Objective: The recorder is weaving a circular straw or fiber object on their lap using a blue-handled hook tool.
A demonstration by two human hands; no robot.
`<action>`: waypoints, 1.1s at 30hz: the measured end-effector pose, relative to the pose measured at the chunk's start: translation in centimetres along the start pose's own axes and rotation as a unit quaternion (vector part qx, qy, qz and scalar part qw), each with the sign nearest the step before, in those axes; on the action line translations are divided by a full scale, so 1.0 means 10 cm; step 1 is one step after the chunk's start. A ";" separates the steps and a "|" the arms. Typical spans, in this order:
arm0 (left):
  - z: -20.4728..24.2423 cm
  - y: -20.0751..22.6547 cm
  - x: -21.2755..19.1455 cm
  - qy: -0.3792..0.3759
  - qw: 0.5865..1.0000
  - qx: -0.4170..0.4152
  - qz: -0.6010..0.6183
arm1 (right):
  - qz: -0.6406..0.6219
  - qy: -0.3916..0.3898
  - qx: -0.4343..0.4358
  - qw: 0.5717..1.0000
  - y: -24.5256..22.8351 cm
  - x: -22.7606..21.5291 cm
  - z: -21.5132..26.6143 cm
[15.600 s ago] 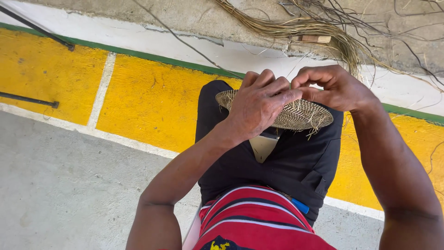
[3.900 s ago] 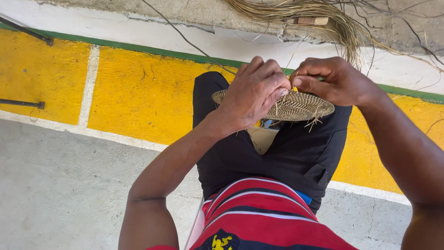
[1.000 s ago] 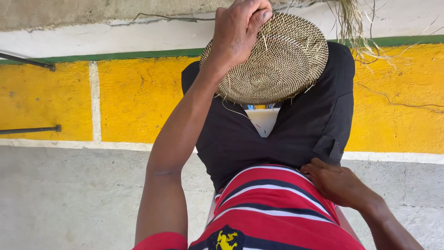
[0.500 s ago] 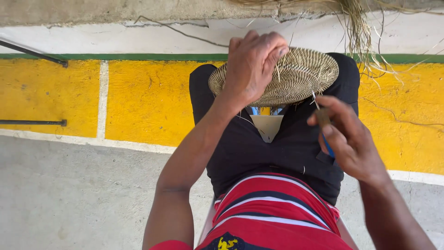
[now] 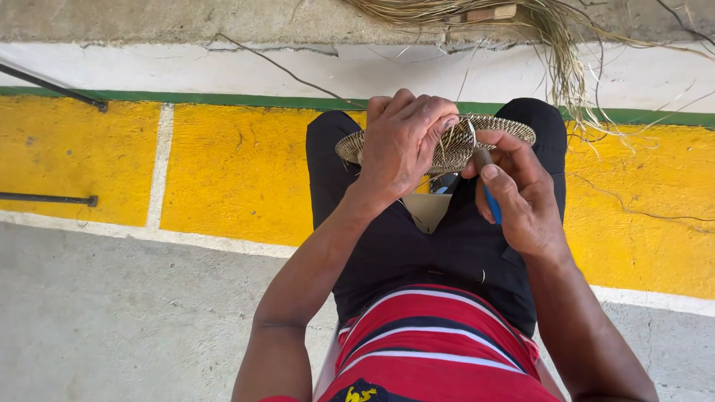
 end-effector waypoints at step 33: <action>0.28 0.05 -0.34 0.049 0.998 0.021 0.017 | 0.007 -0.027 0.007 1.000 -0.09 -0.78 0.18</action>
Point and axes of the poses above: each hand's wrist, its own z-axis away from the middle knuckle, its own x-axis out of the palm, y = z × x, the point moved 2 cm from there along -z, towards the middle knuckle, and after that the axes turned 7 degrees about -z, right-handed, at the moved point
